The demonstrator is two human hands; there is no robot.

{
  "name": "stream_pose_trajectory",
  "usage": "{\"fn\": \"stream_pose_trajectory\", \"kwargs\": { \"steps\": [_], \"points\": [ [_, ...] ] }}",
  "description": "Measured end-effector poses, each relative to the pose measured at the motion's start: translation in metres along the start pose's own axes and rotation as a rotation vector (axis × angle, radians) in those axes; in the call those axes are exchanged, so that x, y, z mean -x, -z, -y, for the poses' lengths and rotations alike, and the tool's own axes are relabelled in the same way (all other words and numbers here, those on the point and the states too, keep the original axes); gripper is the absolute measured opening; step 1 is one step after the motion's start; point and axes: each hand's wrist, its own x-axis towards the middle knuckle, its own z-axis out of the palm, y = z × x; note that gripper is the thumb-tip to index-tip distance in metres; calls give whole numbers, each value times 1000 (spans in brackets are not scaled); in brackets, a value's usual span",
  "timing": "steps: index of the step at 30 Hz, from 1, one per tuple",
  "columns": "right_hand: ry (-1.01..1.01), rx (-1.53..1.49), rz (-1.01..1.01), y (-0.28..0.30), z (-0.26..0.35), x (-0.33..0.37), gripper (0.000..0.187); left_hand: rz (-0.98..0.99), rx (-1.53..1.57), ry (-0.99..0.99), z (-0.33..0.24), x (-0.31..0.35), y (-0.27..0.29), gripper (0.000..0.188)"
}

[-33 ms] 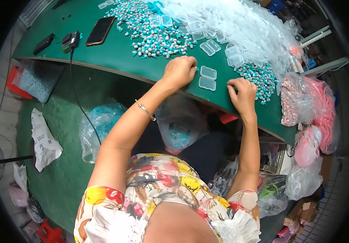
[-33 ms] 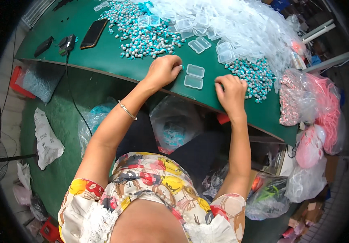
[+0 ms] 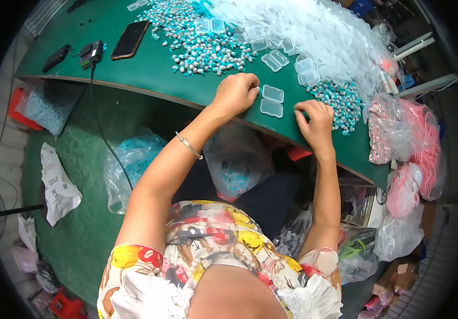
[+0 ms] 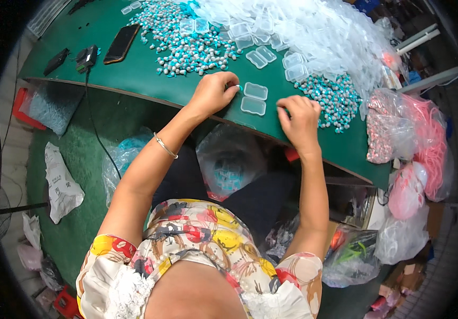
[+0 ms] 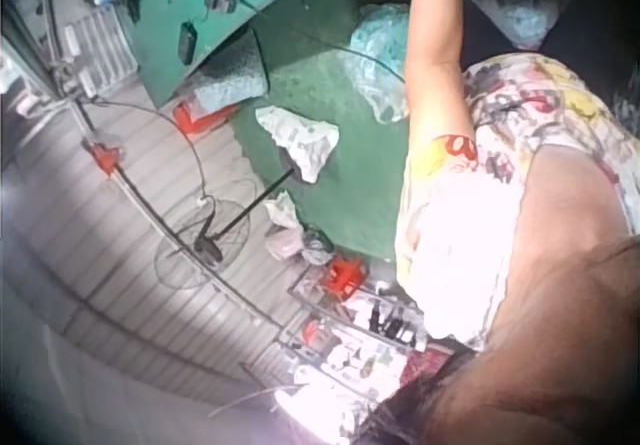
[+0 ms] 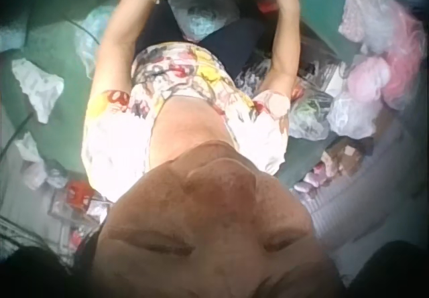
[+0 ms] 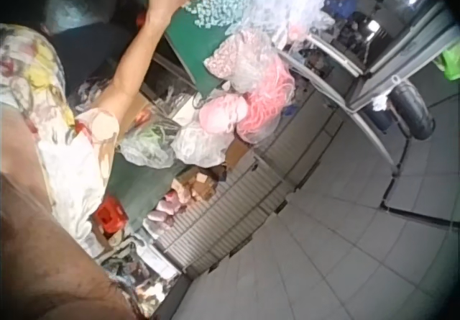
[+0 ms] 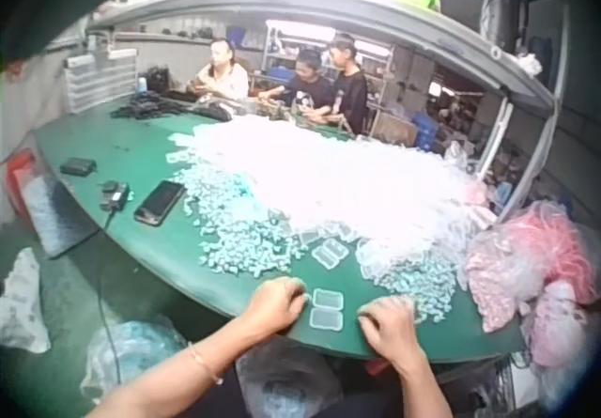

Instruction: The person repeatedly picks small teal and white candies from a large pile on a green table and places them into small clear plastic containers. They then close the containers and set them aside. The process is repetitive and involves handling the candies and containers by hand.

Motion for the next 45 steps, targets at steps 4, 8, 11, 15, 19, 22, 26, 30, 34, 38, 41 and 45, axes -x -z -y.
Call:
{"fn": "stream_pose_trajectory", "kwargs": {
  "steps": [4,8,11,15,19,22,26,30,34,38,41,45],
  "points": [
    [139,-70,-31,-11,20,-9,13,19,129,-11,-11,13,-5,16],
    [226,-33,23,-20,23,-10,13,-18,-34,-124,-20,21,-12,11],
    [264,-2,57,-23,23,-14,13,3,-135,-112,-20,19,-18,11],
    [246,-76,106,-20,23,-18,14,37,-144,-62,-24,17,-19,18],
    [217,-165,93,-21,26,-22,17,14,-116,-70,-22,19,-18,26],
    [130,-226,-2,-27,23,-27,17,-33,-94,-134,-17,21,-5,25],
    [146,-268,-61,-40,21,-74,19,-75,-168,-270,4,22,15,24],
    [247,-306,-20,-79,40,-163,26,-97,-141,-298,17,24,17,22],
    [303,-302,28,-136,64,-253,35,-91,-117,-246,18,24,13,21],
    [304,-144,171,-197,71,-323,48,-104,-56,-222,18,24,13,21],
    [248,-15,355,-220,71,-359,57,-85,-35,-215,19,23,15,20],
    [155,140,648,-235,60,-392,65,-61,4,-193,18,24,18,18]
  ]
}}
